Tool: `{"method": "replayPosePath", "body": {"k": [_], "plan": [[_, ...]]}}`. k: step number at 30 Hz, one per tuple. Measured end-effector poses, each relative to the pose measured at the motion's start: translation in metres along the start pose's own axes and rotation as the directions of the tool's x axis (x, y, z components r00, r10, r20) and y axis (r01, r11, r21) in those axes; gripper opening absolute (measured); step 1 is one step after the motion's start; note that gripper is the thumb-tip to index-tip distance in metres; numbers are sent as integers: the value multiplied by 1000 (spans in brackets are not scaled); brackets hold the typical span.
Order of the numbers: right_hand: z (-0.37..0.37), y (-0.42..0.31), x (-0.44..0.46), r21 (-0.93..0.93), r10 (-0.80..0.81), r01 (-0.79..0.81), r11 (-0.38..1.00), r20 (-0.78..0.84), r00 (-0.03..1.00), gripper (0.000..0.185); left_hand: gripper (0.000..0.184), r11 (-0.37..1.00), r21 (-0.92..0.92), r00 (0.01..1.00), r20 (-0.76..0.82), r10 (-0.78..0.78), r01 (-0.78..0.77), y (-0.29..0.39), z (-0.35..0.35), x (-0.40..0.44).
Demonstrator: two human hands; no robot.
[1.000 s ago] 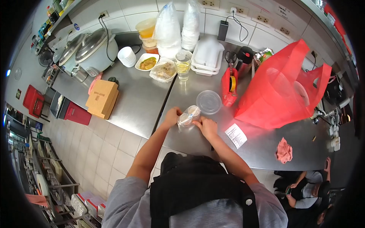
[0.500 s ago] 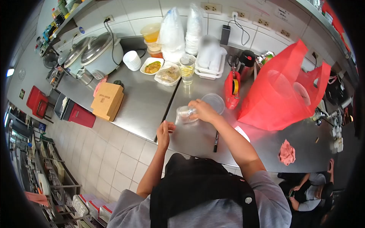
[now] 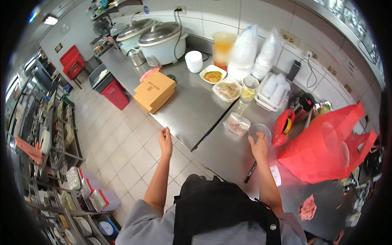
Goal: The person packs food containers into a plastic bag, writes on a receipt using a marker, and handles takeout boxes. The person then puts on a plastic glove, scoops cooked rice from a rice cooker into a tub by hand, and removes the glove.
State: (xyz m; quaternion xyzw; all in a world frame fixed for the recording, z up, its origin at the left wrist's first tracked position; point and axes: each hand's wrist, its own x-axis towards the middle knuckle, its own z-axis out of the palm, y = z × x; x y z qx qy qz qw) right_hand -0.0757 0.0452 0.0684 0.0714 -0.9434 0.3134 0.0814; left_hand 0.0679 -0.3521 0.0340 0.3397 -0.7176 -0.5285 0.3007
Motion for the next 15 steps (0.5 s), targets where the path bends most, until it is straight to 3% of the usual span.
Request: {"method": "replayPosePath", "body": {"k": [1,3,5,6,8,9,11,15], "plan": [[-5,6,-10,-152,12,-3,988,54,998,40,36,993,22,986,-121,117,-115,-27,-1,34],[-4,19,-28,-279,-40,60,958,76,996,28,42,995,35,963,-251,99,-93,-16,-8,79],[-3,35,-33,-270,-36,57,961,83,996,26,54,997,-52,944,-324,-66,52,-36,-16,143],[-2,39,-34,-263,-20,44,964,90,996,23,54,997,-55,946,-318,-61,46,-42,-19,168],[-7,42,-41,-218,-28,34,975,35,999,22,68,944,-237,872,-380,-307,229,-46,-20,209],[-13,40,-45,-173,-38,35,984,-15,999,21,68,946,-234,884,-359,-298,224,-41,-22,219],[-28,34,-53,-150,-13,4,989,-57,998,19,79,776,-492,846,-135,-516,395,-30,-26,232],[-46,35,-68,-22,0,-3,1000,-113,994,14,84,664,-570,841,91,-534,484,-60,-19,264]]}}
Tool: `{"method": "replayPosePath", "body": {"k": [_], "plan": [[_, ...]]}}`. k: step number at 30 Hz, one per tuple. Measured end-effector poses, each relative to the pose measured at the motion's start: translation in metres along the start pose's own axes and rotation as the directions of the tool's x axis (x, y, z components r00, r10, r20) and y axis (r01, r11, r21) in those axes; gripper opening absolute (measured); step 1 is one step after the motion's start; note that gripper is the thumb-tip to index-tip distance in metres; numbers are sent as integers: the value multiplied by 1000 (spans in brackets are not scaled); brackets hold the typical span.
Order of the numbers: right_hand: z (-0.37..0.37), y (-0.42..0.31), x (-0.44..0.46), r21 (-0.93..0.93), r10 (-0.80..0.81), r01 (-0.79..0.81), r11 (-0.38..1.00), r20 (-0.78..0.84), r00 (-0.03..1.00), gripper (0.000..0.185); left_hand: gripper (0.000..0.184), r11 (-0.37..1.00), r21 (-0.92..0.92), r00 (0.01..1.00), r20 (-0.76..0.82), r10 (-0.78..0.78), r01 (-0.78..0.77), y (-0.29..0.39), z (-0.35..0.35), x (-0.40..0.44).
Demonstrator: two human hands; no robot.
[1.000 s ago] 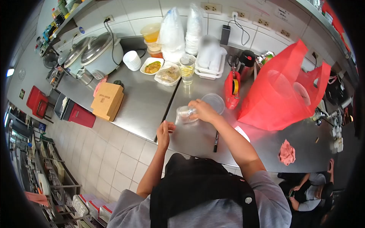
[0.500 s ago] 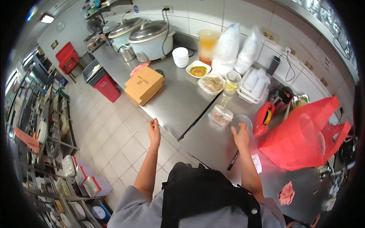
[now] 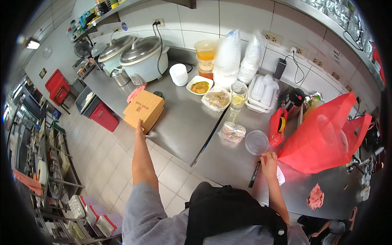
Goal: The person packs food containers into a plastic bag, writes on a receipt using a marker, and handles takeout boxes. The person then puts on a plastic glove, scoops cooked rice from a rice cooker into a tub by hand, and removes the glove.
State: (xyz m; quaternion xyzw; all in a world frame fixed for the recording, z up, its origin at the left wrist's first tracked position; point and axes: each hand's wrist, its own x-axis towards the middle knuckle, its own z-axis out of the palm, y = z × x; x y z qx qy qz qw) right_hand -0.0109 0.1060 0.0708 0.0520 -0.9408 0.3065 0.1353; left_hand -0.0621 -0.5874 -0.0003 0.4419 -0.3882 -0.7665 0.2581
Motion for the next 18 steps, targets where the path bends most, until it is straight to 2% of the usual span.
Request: {"method": "replayPosePath", "body": {"k": [2,3,5,6,8,13,15,17,18], "plan": [[-8,-3,-5,-4,-26,26,1000,-31,999,13,88,975,210,983,-152,107,-74,-4,0,4],[-11,-5,-7,-1,-60,60,998,-51,997,12,88,976,205,983,-155,102,-69,-2,3,-8],[-12,-8,-10,20,-55,56,998,-44,998,10,95,920,320,928,-219,303,-225,3,12,-46],[-12,-11,-9,44,-45,47,998,-40,998,9,95,922,317,924,-234,302,-221,3,12,-55],[-10,-21,-6,57,-67,68,996,-21,998,8,96,935,332,967,-166,192,-128,3,3,-66],[-3,-63,15,182,-172,170,969,-8,985,9,94,920,371,958,-197,210,-125,-11,-11,-89],[-4,-89,25,226,-255,260,939,-56,965,9,97,929,299,974,1,227,-216,-27,-20,-104],[-3,-110,30,283,-290,290,914,-42,956,9,100,932,328,983,-47,179,-154,-35,-15,-153],[-2,-121,31,310,-331,323,894,-28,943,9,106,938,314,989,22,146,-145,-42,-17,-169]]}}
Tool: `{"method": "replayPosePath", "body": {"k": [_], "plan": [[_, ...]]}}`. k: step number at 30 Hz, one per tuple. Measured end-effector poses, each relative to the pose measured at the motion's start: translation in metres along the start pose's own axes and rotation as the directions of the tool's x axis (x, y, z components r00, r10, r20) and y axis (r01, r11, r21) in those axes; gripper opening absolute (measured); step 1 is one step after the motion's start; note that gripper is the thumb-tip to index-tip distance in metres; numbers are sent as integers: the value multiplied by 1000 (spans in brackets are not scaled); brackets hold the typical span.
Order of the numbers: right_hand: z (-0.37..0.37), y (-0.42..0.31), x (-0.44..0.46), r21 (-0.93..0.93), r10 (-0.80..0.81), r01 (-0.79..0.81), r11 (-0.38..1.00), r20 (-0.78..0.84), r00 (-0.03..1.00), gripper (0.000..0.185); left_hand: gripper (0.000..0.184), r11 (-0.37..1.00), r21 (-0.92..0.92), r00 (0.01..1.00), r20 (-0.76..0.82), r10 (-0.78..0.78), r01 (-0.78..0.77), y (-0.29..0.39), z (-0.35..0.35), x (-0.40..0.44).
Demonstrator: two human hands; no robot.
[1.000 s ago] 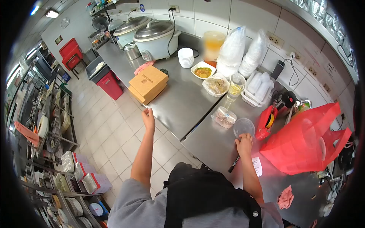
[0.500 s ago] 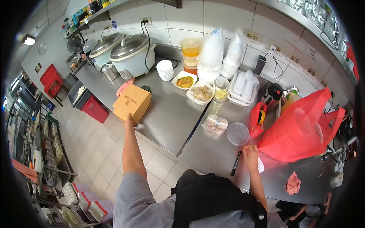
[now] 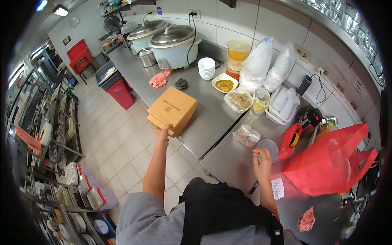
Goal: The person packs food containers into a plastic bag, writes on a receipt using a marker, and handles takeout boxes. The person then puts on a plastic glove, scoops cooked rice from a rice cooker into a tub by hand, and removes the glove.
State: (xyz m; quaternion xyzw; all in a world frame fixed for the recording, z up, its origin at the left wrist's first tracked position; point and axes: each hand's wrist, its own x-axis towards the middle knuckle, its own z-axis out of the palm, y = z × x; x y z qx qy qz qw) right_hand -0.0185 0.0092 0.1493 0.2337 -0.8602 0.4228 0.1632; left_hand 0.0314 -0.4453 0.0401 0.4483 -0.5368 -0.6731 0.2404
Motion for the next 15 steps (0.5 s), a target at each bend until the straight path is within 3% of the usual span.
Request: {"method": "replayPosePath", "body": {"k": [1,2,3,6,9,13,15], "plan": [[5,-7,2,29,-35,35,999,24,999,8,110,989,70,991,36,-132,130,-2,-1,-21],[9,-12,3,44,-62,59,997,76,995,9,112,988,56,985,87,-146,141,-20,-2,-28],[15,-18,1,46,-65,61,997,84,994,9,114,986,-79,979,155,-131,144,-28,1,-53],[54,-21,-11,371,148,-332,867,445,883,30,132,969,-178,965,229,-129,171,-42,15,-130],[107,-20,-27,354,362,-703,617,665,653,61,134,967,-213,960,269,-79,140,-69,28,-188],[162,1,-40,357,372,-622,697,561,739,69,129,973,-200,963,262,-61,116,-94,20,-216],[159,-1,-29,314,398,-780,542,721,567,68,116,962,-210,957,267,-116,175,-92,9,-222]]}}
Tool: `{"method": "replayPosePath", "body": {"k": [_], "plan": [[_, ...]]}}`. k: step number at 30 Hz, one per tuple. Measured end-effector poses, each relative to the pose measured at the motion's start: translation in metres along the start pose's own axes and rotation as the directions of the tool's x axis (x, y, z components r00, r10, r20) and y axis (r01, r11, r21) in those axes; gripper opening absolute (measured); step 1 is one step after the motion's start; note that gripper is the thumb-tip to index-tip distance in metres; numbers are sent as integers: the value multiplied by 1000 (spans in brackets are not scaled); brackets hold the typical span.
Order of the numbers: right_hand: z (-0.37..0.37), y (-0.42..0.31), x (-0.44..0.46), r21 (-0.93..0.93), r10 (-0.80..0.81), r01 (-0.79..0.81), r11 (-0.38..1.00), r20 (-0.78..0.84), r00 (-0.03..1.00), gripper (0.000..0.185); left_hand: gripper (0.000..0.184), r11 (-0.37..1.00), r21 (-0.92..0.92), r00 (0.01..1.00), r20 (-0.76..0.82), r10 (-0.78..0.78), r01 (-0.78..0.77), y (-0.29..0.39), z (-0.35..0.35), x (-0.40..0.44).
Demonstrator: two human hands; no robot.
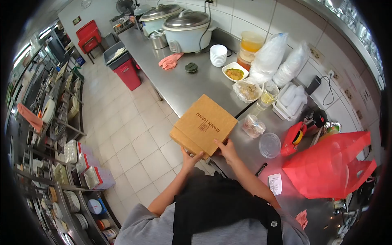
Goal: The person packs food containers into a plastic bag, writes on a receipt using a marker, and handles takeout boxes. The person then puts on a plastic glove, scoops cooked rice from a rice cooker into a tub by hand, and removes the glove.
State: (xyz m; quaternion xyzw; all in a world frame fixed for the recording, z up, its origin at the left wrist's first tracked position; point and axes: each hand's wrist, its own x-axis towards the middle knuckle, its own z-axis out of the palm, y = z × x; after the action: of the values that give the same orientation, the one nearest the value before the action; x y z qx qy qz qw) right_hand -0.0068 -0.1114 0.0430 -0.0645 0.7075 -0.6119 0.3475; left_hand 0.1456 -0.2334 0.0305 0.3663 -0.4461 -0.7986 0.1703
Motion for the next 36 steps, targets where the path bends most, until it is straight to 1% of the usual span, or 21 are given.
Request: {"method": "replayPosePath", "body": {"k": [1,2,3,4,6,10,11,13,14,16,18,20,21,23,25,27,29,30,32,34,36], "plan": [[1,-17,-9,96,76,-73,993,-26,997,57,116,1000,-10,1000,-15,3,-3,0,-7,0],[-3,-26,-11,85,79,-78,993,-13,997,57,105,999,-36,1000,-15,-12,12,2,-16,0],[-12,-35,-9,121,-77,81,989,-32,996,54,95,998,-62,1000,-13,-26,25,4,-24,1],[-21,-47,-7,158,-230,236,959,-56,972,51,95,997,-70,999,-26,-24,22,8,-32,1],[-40,-105,-26,135,-338,371,919,-215,916,49,79,1000,-26,1000,6,-10,10,16,-48,2],[-76,-190,-60,258,-580,689,678,-388,716,53,66,1000,25,999,53,9,-10,27,-64,5],[-83,-194,-64,254,-581,692,676,-393,713,53,66,999,46,997,78,10,-13,33,-65,5],[-92,-194,-71,545,-521,590,596,-296,801,51,66,998,24,991,118,56,-59,43,-67,12],[-94,-182,-67,541,-521,593,596,-301,799,51,66,995,-2,983,150,104,-104,46,-67,15],[-96,-128,-44,545,-380,408,733,-170,909,52,67,994,-30,987,115,112,-110,48,-63,22],[-90,-59,-12,316,-335,346,883,-90,938,55,63,985,123,985,133,105,-122,55,-58,24],[-51,-55,-30,-80,-280,288,954,97,955,63,60,991,94,986,148,79,-94,52,-60,32],[-52,-39,-28,-78,-281,288,954,90,955,63,59,996,61,986,157,61,-71,51,-61,38],[-51,-5,-15,-141,-83,90,986,55,995,74,58,999,39,993,119,28,-32,49,-63,40],[-52,-22,-30,-237,-116,140,961,114,987,77,57,1000,14,997,80,-12,11,38,-69,48],[-57,-32,-45,-328,-130,180,927,169,977,81,55,972,-234,999,29,41,-33,17,-78,58],[-62,-41,-44,-393,20,91,915,269,963,75,54,962,-273,998,54,39,-23,2,-81,63],[-64,-44,-42,-393,19,93,915,271,962,75,53,949,-314,996,75,46,-20,-1,-82,63],[-68,-52,-36,1,-117,123,992,318,941,66,53,971,-237,996,87,-6,27,-4,-89,60],[-72,-89,-47,-60,-179,198,978,229,957,61,54,984,-160,993,97,-62,78,1,-85,54],[-87,-116,-47,-84,-481,497,864,158,863,61,49,997,-79,1000,-20,4,-6,24,-68,36]]}}
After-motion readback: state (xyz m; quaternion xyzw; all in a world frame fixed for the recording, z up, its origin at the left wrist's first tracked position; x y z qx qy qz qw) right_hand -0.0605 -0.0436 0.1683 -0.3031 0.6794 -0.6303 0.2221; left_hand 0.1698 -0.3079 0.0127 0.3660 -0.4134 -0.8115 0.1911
